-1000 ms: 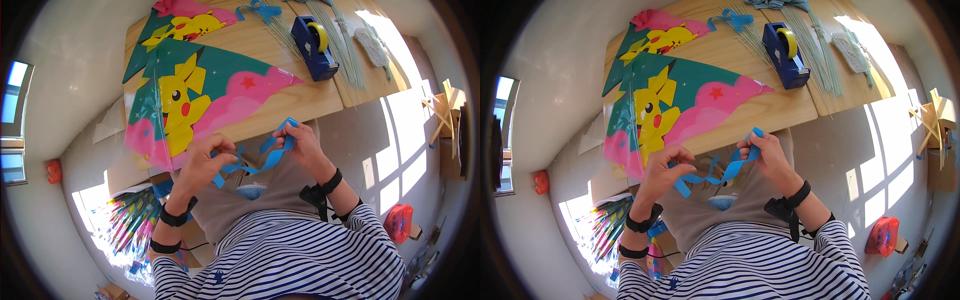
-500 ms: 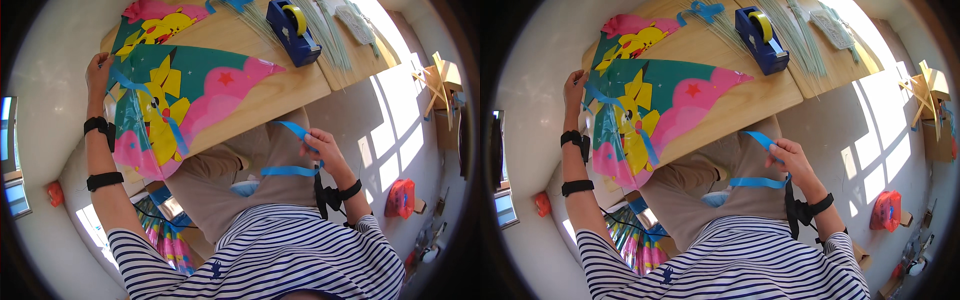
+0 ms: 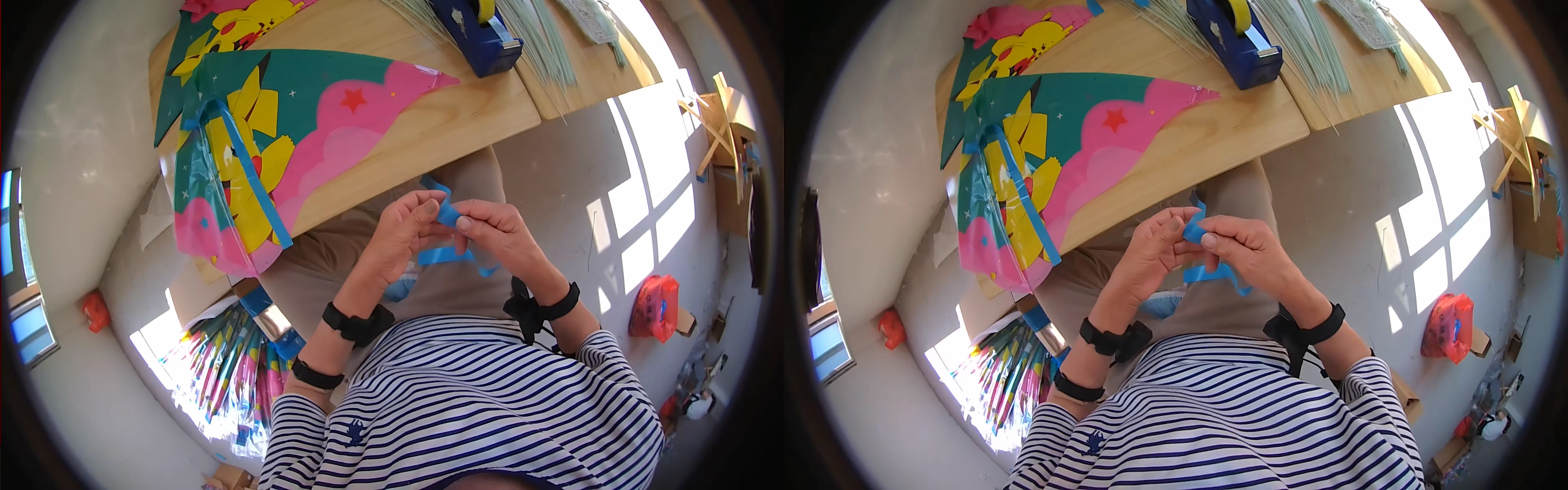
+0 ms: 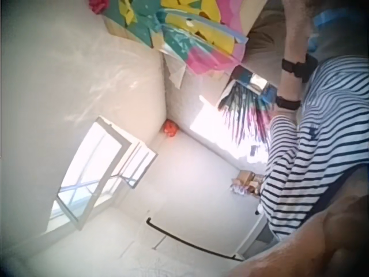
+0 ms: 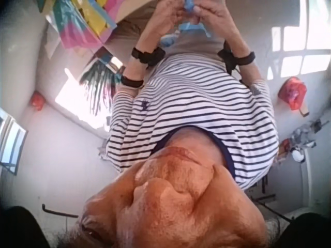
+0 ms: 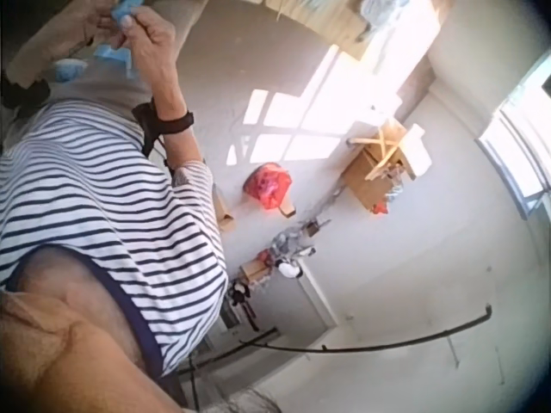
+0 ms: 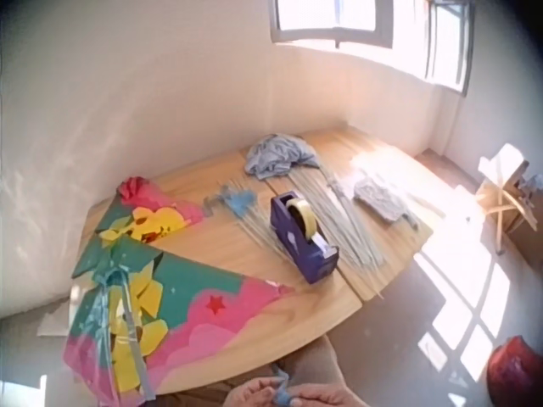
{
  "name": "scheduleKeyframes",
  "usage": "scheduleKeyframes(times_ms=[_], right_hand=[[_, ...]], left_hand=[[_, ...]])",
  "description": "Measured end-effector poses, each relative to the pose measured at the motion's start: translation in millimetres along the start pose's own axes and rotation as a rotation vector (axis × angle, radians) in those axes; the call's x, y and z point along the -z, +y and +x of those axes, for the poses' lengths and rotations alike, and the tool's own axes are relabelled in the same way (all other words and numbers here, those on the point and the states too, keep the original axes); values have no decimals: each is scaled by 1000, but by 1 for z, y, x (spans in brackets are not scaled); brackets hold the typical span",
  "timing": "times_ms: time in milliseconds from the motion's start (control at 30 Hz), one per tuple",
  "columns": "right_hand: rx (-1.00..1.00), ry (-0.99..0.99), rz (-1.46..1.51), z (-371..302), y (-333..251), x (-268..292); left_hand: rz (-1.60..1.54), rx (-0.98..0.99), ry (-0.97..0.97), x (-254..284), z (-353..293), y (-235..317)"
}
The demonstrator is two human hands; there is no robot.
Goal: Assemble a kite by attaching decorative tails using adhesive tape.
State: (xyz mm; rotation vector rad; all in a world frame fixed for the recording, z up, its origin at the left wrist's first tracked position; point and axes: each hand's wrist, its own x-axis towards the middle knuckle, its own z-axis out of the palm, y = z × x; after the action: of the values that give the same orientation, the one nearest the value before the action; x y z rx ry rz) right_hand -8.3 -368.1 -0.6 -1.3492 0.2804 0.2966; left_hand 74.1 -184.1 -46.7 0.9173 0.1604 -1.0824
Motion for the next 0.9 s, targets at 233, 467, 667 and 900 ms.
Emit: scheduleKeyframes(times_ms=[233, 467, 667, 900], right_hand=[[-132, -124, -136, -21, 25, 9], [25, 95, 381, -5, 4, -2], [84, 55, 607, 28, -3, 0], [170, 123, 233, 38, -5, 17]], left_hand=[[31, -421, 192, -18, -8, 33], [587, -562, 178, -48, -28, 13], [965, -508, 126, -48, -41, 9], [1757, -759, 1108, 105, -11, 74]])
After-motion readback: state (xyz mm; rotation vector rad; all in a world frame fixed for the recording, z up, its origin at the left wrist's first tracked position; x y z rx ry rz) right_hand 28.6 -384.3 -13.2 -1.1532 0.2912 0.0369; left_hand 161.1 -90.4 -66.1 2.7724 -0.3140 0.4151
